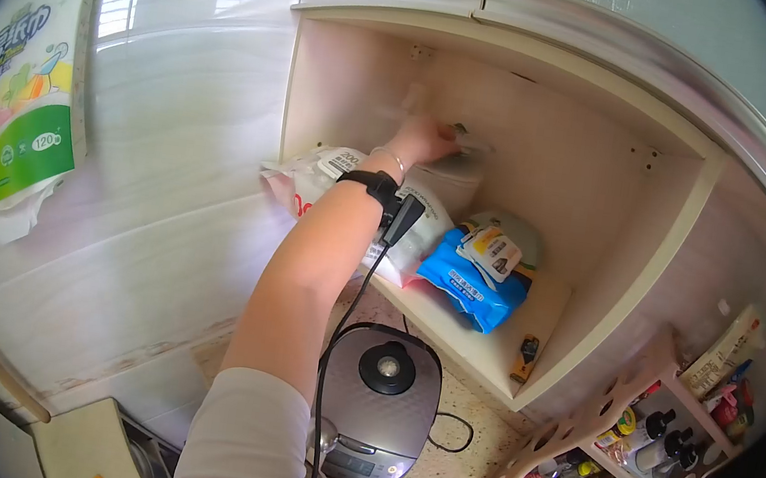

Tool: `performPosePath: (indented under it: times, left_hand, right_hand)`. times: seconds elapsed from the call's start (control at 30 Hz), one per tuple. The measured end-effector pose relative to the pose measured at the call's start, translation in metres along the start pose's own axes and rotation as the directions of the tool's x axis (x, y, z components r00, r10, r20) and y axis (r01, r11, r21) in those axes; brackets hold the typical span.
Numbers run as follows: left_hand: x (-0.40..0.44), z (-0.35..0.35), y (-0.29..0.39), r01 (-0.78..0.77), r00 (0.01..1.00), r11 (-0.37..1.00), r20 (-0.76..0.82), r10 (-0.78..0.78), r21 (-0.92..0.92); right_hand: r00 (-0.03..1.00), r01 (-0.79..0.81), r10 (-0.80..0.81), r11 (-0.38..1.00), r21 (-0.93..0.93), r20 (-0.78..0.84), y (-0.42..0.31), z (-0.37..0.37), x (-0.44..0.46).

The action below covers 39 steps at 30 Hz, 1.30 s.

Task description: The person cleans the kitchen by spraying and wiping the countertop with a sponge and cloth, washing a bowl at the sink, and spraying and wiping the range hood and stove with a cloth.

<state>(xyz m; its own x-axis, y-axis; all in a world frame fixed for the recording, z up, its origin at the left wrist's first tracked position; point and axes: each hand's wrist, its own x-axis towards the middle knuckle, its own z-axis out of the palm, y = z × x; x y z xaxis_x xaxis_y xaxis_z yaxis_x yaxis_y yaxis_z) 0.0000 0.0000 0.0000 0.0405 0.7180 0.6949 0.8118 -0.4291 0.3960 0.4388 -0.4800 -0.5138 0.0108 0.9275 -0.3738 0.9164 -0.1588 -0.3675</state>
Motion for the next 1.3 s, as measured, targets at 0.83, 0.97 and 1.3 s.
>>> performPosePath:
  times: [0.83, 0.97, 1.3]
  left_hand:
    - [-0.301, -0.129, 0.134, -0.821, 0.545, 0.570, -0.267, 0.795, 0.022]
    - [-0.316, -0.134, 0.132, -0.826, 0.562, 0.555, -0.215, 0.799, -0.097]
    - [-0.371, -0.080, 0.127, -0.547, 0.803, 0.815, 0.157, 0.576, -0.193]
  right_hand:
    - [0.884, 0.183, -0.046, 0.950, 0.253, -0.465, 0.004, -0.001, 0.021]
    - [0.902, -0.162, 0.182, 0.983, 0.083, -0.392, -0.016, -0.021, 0.028]
    - [0.858, 0.450, -0.465, 0.885, -0.116, -0.219, -0.149, 0.053, -0.015]
